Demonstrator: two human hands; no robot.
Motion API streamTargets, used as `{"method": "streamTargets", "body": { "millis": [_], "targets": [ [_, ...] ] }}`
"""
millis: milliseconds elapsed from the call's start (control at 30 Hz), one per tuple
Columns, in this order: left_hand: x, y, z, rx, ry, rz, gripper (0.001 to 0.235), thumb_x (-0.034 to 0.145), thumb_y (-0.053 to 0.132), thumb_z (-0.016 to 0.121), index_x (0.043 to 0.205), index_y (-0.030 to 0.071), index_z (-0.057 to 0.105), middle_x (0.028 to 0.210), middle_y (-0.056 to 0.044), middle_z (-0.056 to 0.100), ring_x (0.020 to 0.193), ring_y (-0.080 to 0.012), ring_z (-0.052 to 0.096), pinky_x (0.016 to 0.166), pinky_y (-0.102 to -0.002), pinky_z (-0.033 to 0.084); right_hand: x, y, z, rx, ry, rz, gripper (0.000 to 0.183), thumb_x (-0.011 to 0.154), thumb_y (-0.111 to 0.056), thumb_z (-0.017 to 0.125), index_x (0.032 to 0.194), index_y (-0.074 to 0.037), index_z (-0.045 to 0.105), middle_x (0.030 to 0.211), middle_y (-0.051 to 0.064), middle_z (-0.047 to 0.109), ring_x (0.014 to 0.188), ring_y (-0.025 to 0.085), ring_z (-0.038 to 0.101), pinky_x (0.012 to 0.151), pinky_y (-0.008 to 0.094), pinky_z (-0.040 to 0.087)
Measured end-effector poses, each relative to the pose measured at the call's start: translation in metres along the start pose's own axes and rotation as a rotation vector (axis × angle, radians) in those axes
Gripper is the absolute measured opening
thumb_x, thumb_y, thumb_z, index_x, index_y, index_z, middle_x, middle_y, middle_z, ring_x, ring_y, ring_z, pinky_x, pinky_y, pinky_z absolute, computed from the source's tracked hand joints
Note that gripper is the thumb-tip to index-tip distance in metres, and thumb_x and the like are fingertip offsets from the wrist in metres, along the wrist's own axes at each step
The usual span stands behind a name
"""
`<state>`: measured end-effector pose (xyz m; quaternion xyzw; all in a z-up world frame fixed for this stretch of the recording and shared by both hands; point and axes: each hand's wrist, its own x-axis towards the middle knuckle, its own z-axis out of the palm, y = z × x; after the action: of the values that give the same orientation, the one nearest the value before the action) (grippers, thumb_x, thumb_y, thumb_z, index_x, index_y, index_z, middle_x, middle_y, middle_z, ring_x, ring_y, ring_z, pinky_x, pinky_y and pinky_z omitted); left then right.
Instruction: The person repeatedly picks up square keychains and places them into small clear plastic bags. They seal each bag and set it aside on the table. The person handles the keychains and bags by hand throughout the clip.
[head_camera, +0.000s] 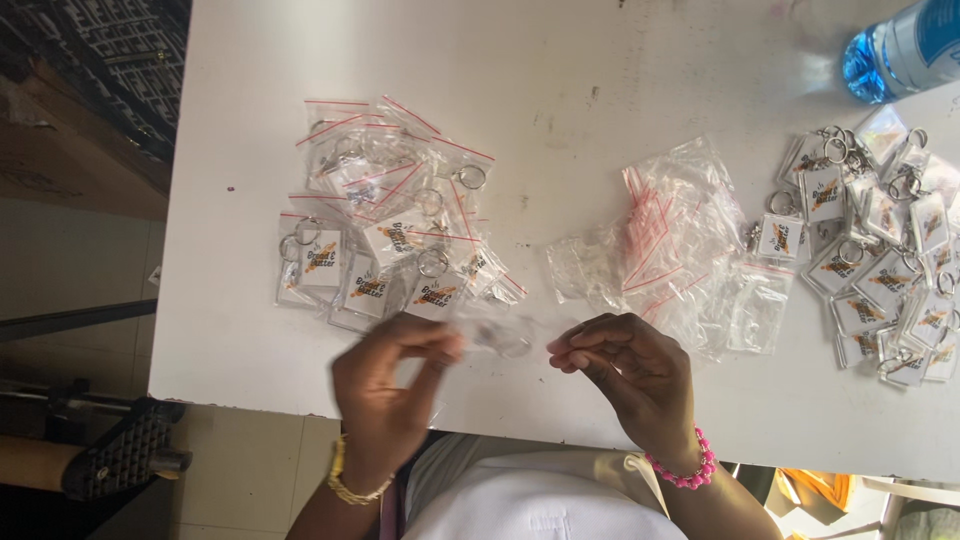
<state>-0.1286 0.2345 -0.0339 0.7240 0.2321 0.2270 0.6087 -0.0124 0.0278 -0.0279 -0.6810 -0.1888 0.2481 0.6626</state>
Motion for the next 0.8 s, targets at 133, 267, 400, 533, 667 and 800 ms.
{"method": "streamTargets", "body": {
  "millis": [133,267,400,533,667,800],
  "targets": [
    [0.023,-0.007,-0.03,-0.07,0.223,-0.045,0.011,0.091,0.004,0.076,0.097,-0.002,0.069,0.08,-0.012,0.073,0.063,-0.0185,0.075,0.064,-0.024,0.062,0.003,0.004,0.004,-0.044,0.012,0.015,0.008,0.094,-0.002,0.066,0.099,0.004,0.065,0.092,0.02,0.075,0.083,0.028,0.08,0.078,0.038,0.074],
    [0.047,-0.01,-0.041,-0.076,0.167,-0.211,0.017,0.095,0.012,0.073,0.103,-0.002,0.07,0.081,-0.012,0.073,0.065,-0.0172,0.073,0.055,-0.024,0.062,0.008,0.01,0.006,-0.073,0.024,0.029,0.006,0.093,0.0,0.066,0.097,0.004,0.066,0.088,0.019,0.074,0.076,0.027,0.078,0.072,0.035,0.072],
    [0.055,-0.013,-0.04,-0.003,0.202,-0.266,0.015,0.096,0.016,0.072,0.105,0.004,0.069,0.091,-0.008,0.075,0.061,-0.0135,0.071,0.046,-0.02,0.049,0.01,0.013,0.006,-0.048,0.048,0.053,0.006,0.093,0.001,0.065,0.098,0.005,0.066,0.088,0.02,0.073,0.077,0.028,0.077,0.072,0.036,0.072],
    [0.056,-0.017,-0.039,0.491,0.243,0.096,0.014,0.101,0.009,0.075,0.115,0.008,0.074,0.107,-0.006,0.062,0.064,-0.0121,0.046,0.057,-0.025,0.044,0.012,0.016,0.005,-0.046,0.057,0.057,0.006,0.093,0.002,0.065,0.098,0.005,0.065,0.089,0.019,0.071,0.079,0.028,0.077,0.071,0.037,0.072],
    [0.056,-0.022,-0.038,0.603,0.279,0.174,0.016,0.101,0.005,0.077,0.118,0.007,0.076,0.105,-0.01,0.059,0.067,-0.0163,0.046,0.06,-0.031,0.045,0.015,0.017,0.003,-0.068,0.068,0.079,0.006,0.093,-0.001,0.067,0.096,0.004,0.065,0.087,0.018,0.073,0.075,0.028,0.078,0.069,0.035,0.071],
    [0.052,-0.019,-0.035,0.568,0.287,0.187,0.014,0.103,0.006,0.072,0.117,0.006,0.076,0.106,-0.011,0.061,0.066,-0.0153,0.042,0.064,-0.03,0.044,0.013,0.021,-0.001,-0.026,0.092,0.087,0.007,0.092,0.0,0.066,0.097,0.005,0.066,0.088,0.018,0.071,0.077,0.028,0.078,0.068,0.035,0.071]
  ]
}}
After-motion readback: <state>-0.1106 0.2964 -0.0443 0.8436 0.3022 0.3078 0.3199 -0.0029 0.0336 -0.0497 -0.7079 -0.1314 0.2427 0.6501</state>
